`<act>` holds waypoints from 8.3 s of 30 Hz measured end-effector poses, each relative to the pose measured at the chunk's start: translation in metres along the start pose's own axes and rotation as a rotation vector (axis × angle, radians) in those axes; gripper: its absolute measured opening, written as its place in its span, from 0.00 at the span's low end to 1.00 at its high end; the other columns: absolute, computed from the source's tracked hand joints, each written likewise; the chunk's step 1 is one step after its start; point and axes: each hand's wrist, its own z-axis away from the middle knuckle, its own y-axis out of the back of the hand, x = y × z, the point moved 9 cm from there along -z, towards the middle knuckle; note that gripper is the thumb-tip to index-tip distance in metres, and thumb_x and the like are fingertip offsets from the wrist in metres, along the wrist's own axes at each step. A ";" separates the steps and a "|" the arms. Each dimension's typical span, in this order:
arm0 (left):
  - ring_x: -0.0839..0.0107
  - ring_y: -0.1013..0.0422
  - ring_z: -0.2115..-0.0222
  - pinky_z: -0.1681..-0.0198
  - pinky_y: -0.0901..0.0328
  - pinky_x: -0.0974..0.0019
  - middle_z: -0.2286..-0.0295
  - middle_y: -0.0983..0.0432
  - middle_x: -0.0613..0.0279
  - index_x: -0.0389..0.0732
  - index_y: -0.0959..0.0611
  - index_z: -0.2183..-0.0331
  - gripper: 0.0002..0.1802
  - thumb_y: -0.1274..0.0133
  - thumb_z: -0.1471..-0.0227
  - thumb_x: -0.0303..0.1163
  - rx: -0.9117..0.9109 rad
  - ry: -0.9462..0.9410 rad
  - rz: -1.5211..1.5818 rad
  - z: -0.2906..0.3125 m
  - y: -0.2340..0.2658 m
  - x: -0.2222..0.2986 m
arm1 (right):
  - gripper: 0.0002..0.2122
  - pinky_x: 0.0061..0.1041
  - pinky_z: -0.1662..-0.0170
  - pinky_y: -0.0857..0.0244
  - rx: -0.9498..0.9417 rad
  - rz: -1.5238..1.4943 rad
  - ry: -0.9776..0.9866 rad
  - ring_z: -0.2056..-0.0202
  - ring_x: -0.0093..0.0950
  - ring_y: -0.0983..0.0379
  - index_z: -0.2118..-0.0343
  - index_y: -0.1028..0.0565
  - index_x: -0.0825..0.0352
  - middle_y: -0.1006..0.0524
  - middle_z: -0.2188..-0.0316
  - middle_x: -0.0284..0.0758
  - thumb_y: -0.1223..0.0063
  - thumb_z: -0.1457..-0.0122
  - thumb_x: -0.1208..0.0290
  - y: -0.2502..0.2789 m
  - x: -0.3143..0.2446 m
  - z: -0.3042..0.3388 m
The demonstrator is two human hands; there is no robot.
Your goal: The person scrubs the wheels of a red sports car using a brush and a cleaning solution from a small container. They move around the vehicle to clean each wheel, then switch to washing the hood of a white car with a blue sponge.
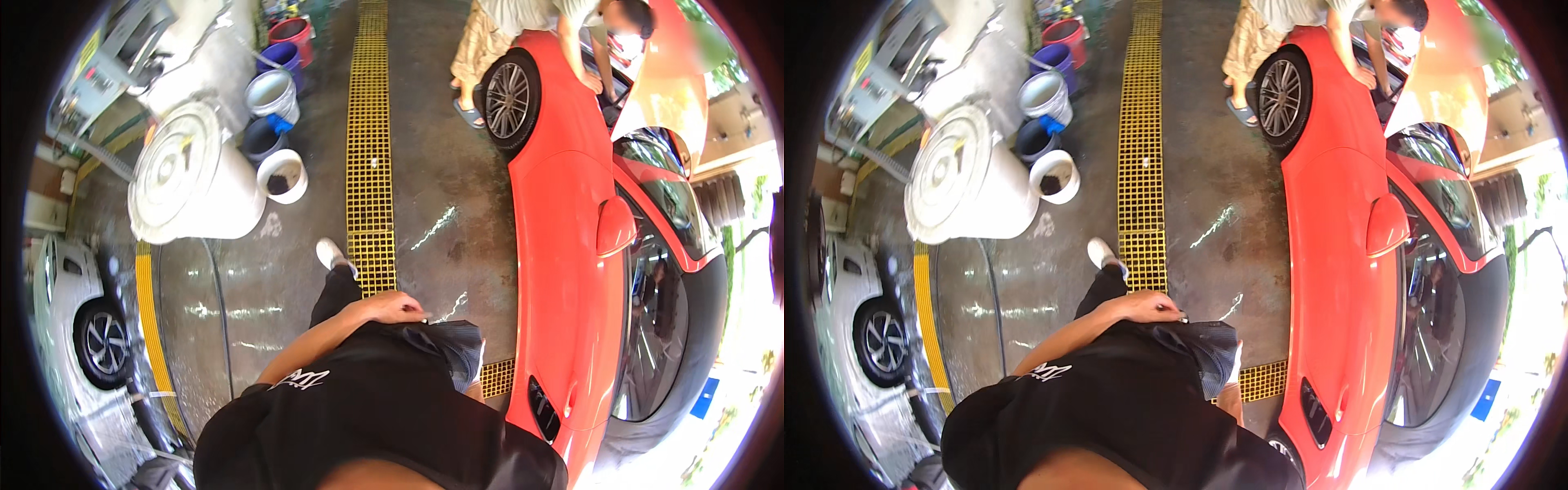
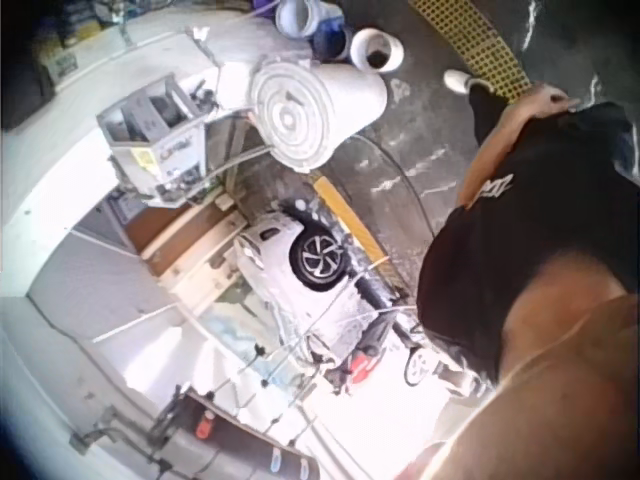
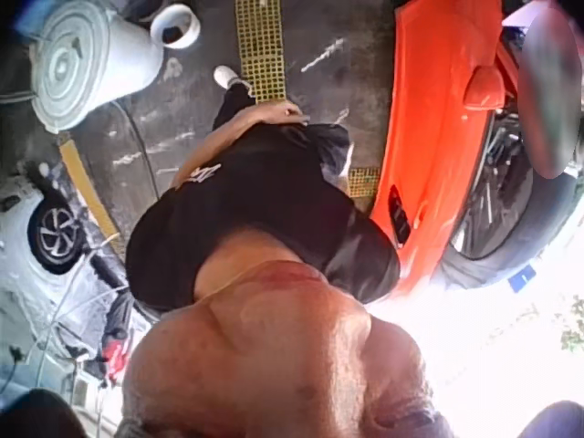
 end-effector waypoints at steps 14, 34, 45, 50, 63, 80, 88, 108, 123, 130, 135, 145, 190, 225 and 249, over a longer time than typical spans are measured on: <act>0.69 0.23 0.54 0.48 0.32 0.63 0.57 0.16 0.58 0.39 0.14 0.52 0.36 0.50 0.39 0.64 -1.166 -0.022 0.178 -0.098 0.228 0.000 | 0.26 0.31 0.36 0.38 0.182 0.008 0.289 0.42 0.35 0.30 0.37 0.32 0.64 0.30 0.38 0.38 0.58 0.29 0.50 -0.214 -0.011 -0.179; 0.45 0.21 0.67 0.64 0.28 0.46 0.71 0.17 0.47 0.36 0.13 0.71 0.18 0.34 0.56 0.43 -0.061 -0.160 -0.493 -0.316 0.682 -0.076 | 0.25 0.30 0.39 0.36 0.218 0.703 -0.085 0.44 0.34 0.28 0.38 0.31 0.64 0.29 0.40 0.37 0.58 0.29 0.50 -0.465 -0.174 -0.573; 0.43 0.22 0.65 0.62 0.29 0.45 0.70 0.18 0.43 0.35 0.14 0.71 0.21 0.46 0.43 0.45 0.087 0.045 -0.161 -0.304 0.796 -0.210 | 0.25 0.30 0.41 0.35 0.208 1.270 -0.129 0.44 0.33 0.28 0.38 0.30 0.64 0.28 0.41 0.37 0.57 0.29 0.51 -0.616 -0.241 -0.764; 0.42 0.22 0.65 0.61 0.28 0.45 0.70 0.18 0.46 0.40 0.14 0.67 0.19 0.49 0.41 0.45 0.514 0.466 0.182 -0.191 0.831 -0.397 | 0.25 0.30 0.41 0.34 0.224 1.798 0.037 0.45 0.33 0.28 0.39 0.30 0.64 0.27 0.41 0.37 0.57 0.29 0.51 -0.713 -0.258 -0.866; 0.45 0.27 0.54 0.54 0.29 0.46 0.54 0.27 0.48 0.53 0.34 0.38 0.47 0.29 0.57 0.44 1.005 0.999 -0.170 0.003 0.808 -0.881 | 0.24 0.30 0.43 0.33 -0.012 2.636 0.145 0.46 0.32 0.27 0.39 0.29 0.64 0.26 0.43 0.36 0.57 0.29 0.51 -0.743 -0.137 -1.183; 0.57 0.35 0.41 0.38 0.37 0.54 0.42 0.32 0.48 0.38 0.32 0.39 0.46 0.28 0.51 0.46 1.353 0.726 0.456 0.047 0.820 -0.937 | 0.24 0.29 0.45 0.32 0.335 2.172 -0.127 0.47 0.31 0.26 0.40 0.27 0.64 0.24 0.45 0.36 0.57 0.29 0.51 -0.495 -0.025 -1.031; 0.65 0.27 0.51 0.49 0.31 0.61 0.50 0.22 0.57 0.39 0.22 0.46 0.38 0.31 0.50 0.53 1.138 0.728 0.449 0.036 0.832 -0.943 | 0.24 0.29 0.46 0.31 0.833 1.501 -0.763 0.48 0.31 0.26 0.41 0.27 0.64 0.24 0.45 0.35 0.56 0.29 0.51 -0.318 0.016 -0.836; 0.71 0.31 0.72 0.66 0.37 0.63 0.73 0.22 0.60 0.35 0.17 0.66 0.26 0.38 0.43 0.53 1.437 0.958 0.323 0.103 0.835 -0.937 | 0.22 0.31 0.53 0.27 0.993 1.254 -0.811 0.55 0.29 0.23 0.44 0.24 0.64 0.20 0.53 0.32 0.54 0.30 0.52 -0.285 -0.045 -0.762; 0.61 0.21 0.58 0.52 0.30 0.60 0.60 0.16 0.53 0.40 0.15 0.53 0.30 0.35 0.47 0.55 1.249 0.811 0.323 0.071 0.834 -0.942 | 0.24 0.36 0.52 0.28 0.425 2.173 -1.091 0.53 0.38 0.21 0.45 0.25 0.64 0.18 0.54 0.34 0.51 0.33 0.49 -0.178 -0.178 -0.690; 0.50 0.22 0.58 0.54 0.28 0.52 0.60 0.18 0.49 0.43 0.15 0.55 0.23 0.35 0.47 0.47 1.365 0.924 -0.344 0.073 0.860 -0.886 | 0.24 0.34 0.58 0.28 0.672 1.945 -0.906 0.63 0.32 0.22 0.46 0.23 0.64 0.19 0.61 0.31 0.48 0.34 0.48 -0.196 -0.147 -0.701; 0.52 0.24 0.53 0.51 0.28 0.56 0.53 0.24 0.50 0.42 0.16 0.53 0.28 0.29 0.53 0.44 1.267 0.641 -0.259 0.026 0.813 -0.853 | 0.23 0.33 0.61 0.29 0.798 1.894 -0.881 0.65 0.30 0.23 0.47 0.23 0.63 0.19 0.64 0.30 0.48 0.34 0.48 -0.235 -0.132 -0.702; 0.50 0.24 0.62 0.63 0.27 0.56 0.55 0.26 0.49 0.47 0.20 0.53 0.19 0.37 0.48 0.28 1.269 0.883 0.396 0.020 0.791 -0.868 | 0.22 0.31 0.66 0.31 0.870 1.854 -0.778 0.70 0.27 0.26 0.49 0.22 0.63 0.20 0.68 0.28 0.46 0.35 0.48 -0.262 -0.116 -0.700; 0.81 0.26 0.67 0.62 0.28 0.71 0.68 0.19 0.67 0.38 0.16 0.60 0.21 0.42 0.37 0.48 2.459 -0.063 1.080 0.332 0.227 -0.101 | 0.43 0.28 0.41 0.37 -1.773 1.543 -1.222 0.42 0.26 0.33 0.35 0.37 0.69 0.31 0.41 0.39 0.37 0.43 0.40 -0.510 0.428 -0.228; 0.67 0.23 0.55 0.46 0.29 0.58 0.54 0.20 0.54 0.32 0.22 0.47 0.39 0.37 0.45 0.56 2.048 -0.434 1.256 1.054 0.206 -0.402 | 0.12 0.23 0.51 0.32 -1.585 1.291 -0.926 0.58 0.18 0.26 0.56 0.19 0.67 0.20 0.60 0.26 0.39 0.35 0.64 -0.651 1.113 0.011; 0.77 0.26 0.57 0.51 0.30 0.68 0.58 0.20 0.67 0.39 0.18 0.49 0.18 0.39 0.41 0.26 2.567 -0.364 1.157 1.566 0.405 -0.738 | 0.21 0.26 0.38 0.40 -1.654 1.485 -0.853 0.45 0.23 0.31 0.39 0.30 0.69 0.25 0.46 0.33 0.45 0.32 0.68 -0.880 1.732 -0.061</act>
